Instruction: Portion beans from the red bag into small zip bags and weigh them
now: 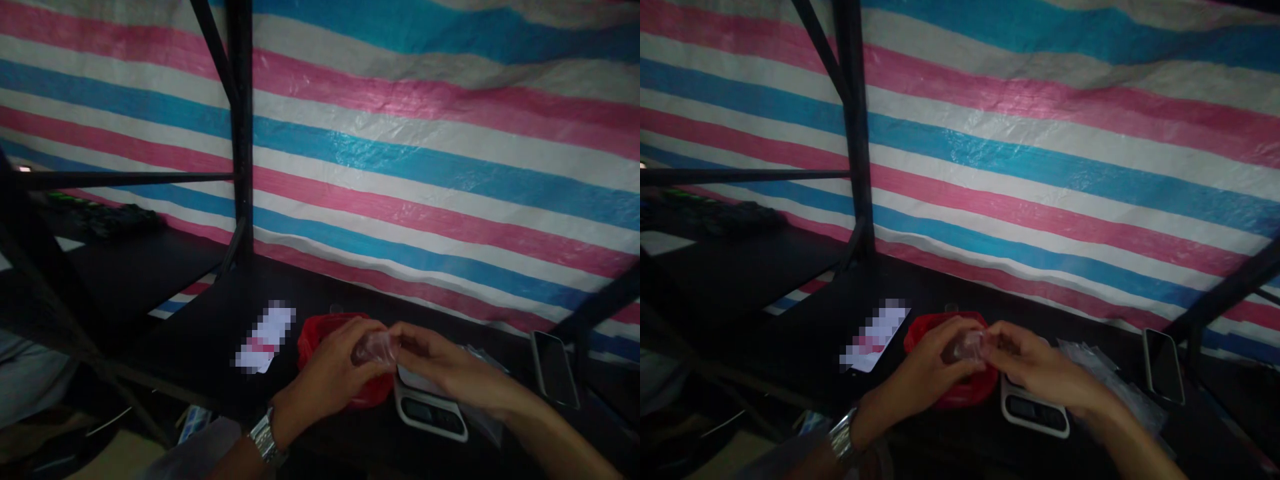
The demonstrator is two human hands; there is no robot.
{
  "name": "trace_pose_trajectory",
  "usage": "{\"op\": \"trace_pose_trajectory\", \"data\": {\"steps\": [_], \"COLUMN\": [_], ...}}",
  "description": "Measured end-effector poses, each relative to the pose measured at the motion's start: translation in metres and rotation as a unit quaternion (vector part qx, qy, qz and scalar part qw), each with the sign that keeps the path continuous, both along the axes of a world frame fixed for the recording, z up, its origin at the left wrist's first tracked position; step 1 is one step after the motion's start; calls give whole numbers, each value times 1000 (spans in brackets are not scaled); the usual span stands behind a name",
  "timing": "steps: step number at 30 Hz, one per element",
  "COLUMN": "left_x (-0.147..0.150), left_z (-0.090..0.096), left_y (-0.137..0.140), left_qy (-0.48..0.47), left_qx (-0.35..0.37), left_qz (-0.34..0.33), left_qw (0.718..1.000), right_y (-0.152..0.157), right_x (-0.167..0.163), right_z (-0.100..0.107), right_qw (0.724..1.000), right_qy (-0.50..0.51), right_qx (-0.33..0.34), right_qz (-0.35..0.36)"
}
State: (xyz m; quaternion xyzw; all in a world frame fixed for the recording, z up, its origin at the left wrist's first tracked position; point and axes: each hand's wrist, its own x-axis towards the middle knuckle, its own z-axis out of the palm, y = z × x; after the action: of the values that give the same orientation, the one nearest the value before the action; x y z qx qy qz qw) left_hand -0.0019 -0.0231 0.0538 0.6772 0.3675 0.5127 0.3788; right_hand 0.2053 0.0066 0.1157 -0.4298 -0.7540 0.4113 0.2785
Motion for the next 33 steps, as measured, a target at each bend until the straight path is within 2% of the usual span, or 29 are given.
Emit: {"op": "trace_pose_trajectory", "data": {"steps": [2, 4, 7, 8, 10, 13, 16, 20, 22, 25, 28, 30, 33], "left_x": [-14, -29, -48, -52, -59, -64, -69, -76, -77, -75, -70, -65, -59], "left_z": [2, 1, -6, -8, -14, -21, -26, -25, -21, -14, -15, -21, -32], "left_y": [12, 24, 40, 43, 47, 47, 46, 41, 34, 19, 5, 0, -1], "left_qy": [-60, -132, -201, -213, -229, -232, -227, -232, -217, -167, -96, -52, 2], "left_qx": [-13, -40, -70, -74, -83, -94, -95, -90, -82, -103, -146, -175, -190], "left_qz": [76, 122, 118, 120, 132, 144, 164, 181, 155, 72, -3, -17, -3], "left_qw": [995, 983, 970, 967, 961, 957, 955, 952, 960, 978, 985, 983, 982], "right_y": [30, 67, 118, 130, 147, 155, 155, 145, 128, 86, 42, 24, 16], "right_x": [-11, -27, -54, -61, -71, -78, -81, -81, -78, -68, -54, -43, -30], "right_z": [-1, -13, -41, -49, -60, -66, -70, -65, -54, -36, -30, -34, -40], "right_qw": [1000, 997, 988, 987, 984, 979, 978, 984, 987, 981, 959, 934, 894], "right_qy": [8, 1, -130, -146, -166, -177, -171, -139, -103, -60, -184, -287, -410], "right_qx": [0, 69, 80, 70, 51, 29, 34, 66, 106, 178, 192, 196, 175], "right_qz": [-4, -46, -12, 5, 36, 92, 113, 84, 58, 53, 102, 86, 38]}}
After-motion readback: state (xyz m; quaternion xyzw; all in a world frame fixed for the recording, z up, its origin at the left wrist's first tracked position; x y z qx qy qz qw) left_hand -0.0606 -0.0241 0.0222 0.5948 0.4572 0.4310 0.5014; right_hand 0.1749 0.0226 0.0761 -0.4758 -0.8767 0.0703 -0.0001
